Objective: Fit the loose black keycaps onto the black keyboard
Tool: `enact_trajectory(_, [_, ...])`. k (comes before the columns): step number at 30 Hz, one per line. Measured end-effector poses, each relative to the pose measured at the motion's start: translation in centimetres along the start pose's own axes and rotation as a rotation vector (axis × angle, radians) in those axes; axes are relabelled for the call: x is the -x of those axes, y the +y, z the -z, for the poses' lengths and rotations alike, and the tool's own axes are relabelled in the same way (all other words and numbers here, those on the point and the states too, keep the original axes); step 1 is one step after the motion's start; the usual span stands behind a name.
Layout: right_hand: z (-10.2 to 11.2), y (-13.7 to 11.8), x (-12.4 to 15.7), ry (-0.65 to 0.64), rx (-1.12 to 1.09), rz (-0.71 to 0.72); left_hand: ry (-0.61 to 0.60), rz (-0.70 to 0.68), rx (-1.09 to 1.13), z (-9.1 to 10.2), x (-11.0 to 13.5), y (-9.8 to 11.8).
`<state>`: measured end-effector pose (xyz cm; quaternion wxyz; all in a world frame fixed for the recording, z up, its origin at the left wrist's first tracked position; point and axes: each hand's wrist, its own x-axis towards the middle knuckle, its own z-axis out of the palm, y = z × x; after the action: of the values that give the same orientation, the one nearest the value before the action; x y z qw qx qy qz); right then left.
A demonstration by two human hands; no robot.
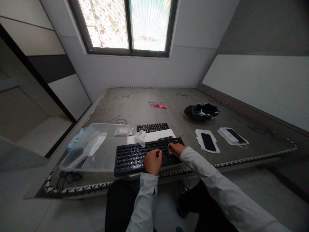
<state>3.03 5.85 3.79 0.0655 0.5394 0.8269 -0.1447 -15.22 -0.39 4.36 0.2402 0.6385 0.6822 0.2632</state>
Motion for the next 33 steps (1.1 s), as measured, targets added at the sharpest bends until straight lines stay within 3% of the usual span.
enact_trajectory(8, [0.5,0.6,-0.5,0.083,0.052,0.082,-0.002,0.004,-0.003,0.2,0.1,0.2])
enact_trajectory(11, [1.2,0.4,-1.0,0.040,0.085,0.119,0.008,-0.015,0.004,0.1,0.1,0.0])
enact_trajectory(17, [1.0,0.6,-1.2,0.016,0.084,0.082,0.005,-0.013,0.014,-0.1,0.1,-0.2])
enact_trajectory(25, [-0.6,1.5,-0.1,0.178,-0.008,0.062,0.004,-0.001,0.024,-0.1,0.1,-0.2])
enact_trajectory(33, [-0.3,1.0,-0.3,0.138,-0.013,0.045,0.003,0.000,0.004,0.3,0.2,0.0])
